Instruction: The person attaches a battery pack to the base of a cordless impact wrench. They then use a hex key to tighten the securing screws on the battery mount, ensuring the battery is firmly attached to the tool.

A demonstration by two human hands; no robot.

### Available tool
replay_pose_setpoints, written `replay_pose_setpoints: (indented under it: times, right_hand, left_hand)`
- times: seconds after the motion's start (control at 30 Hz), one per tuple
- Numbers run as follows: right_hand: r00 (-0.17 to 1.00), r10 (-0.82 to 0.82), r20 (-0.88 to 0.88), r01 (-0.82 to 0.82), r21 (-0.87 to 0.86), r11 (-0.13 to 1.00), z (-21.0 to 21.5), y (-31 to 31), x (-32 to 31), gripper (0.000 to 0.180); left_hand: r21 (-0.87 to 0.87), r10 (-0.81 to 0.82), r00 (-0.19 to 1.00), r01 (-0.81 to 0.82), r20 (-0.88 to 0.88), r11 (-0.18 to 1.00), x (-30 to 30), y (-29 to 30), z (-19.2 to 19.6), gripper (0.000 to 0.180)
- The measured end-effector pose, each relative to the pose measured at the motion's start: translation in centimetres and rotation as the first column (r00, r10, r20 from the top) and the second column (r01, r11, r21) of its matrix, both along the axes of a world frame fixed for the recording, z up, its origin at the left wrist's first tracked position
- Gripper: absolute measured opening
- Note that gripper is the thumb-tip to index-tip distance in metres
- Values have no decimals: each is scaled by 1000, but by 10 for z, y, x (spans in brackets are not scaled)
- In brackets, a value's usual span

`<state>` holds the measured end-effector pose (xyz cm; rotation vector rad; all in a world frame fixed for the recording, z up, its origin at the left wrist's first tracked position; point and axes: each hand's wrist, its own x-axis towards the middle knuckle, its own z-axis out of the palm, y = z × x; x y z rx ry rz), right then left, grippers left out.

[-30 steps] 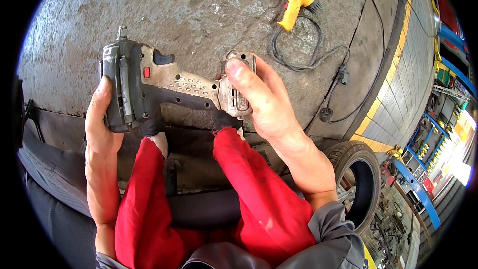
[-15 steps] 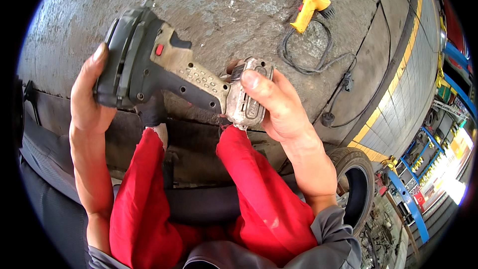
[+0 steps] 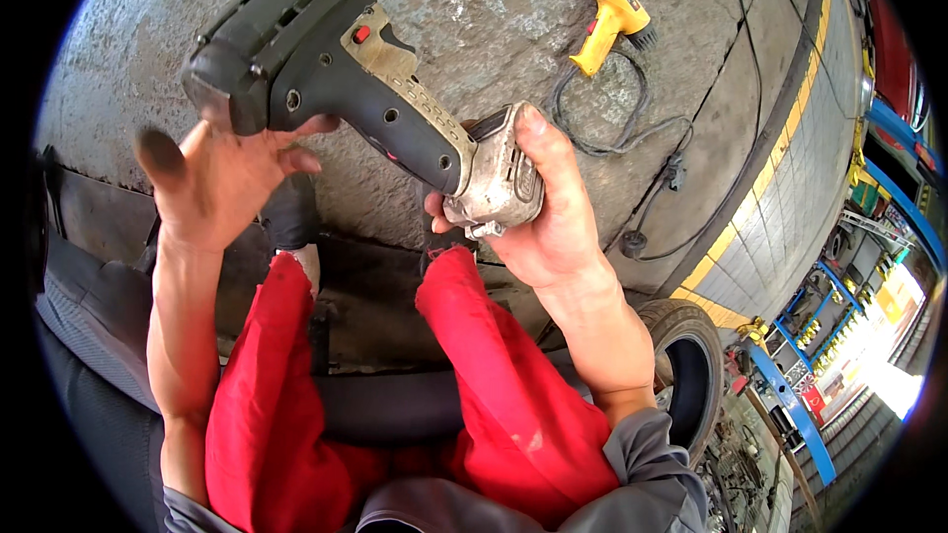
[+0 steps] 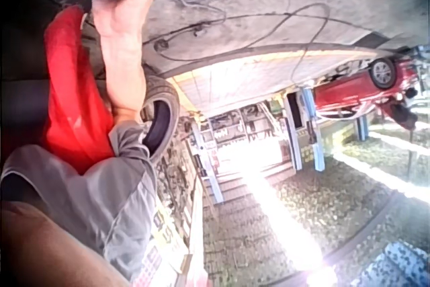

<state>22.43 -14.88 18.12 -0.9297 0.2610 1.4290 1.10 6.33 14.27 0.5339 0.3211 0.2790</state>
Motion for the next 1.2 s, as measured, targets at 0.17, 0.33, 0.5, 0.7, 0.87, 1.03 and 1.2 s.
replay_pose_setpoints:
  times: [0.17,0.33,0.5,0.7,0.87,1.03,1.2]
  right_hand:
    - [995,-39,-89,41,16,999,3,10,-8,66]
    - [967,-90,-240,93,0,996,14,21,-20,84]
    - [950,-75,-304,98,62,993,15,29,-26,82]
    - [958,-39,-282,71,105,992,9,31,-32,83]
    - [953,-67,-297,97,88,991,9,31,-35,86]
    - [953,-62,-298,93,91,991,7,31,-36,87]
    - [963,-61,-263,77,50,996,8,28,-38,88]
  left_hand:
    - [-90,-131,969,114,-209,989,10,-31,7,68]
    - [-78,-43,979,27,-201,997,32,-39,25,57]
    - [-20,36,975,-41,-218,999,35,-41,37,52]
    - [-77,37,973,-56,-227,995,33,-41,42,41]
    - [-61,55,967,-72,-250,995,32,-41,43,41]
    - [-38,85,960,-99,-267,994,32,-43,42,42]
    - [-40,119,954,-135,-275,990,35,-45,45,36]
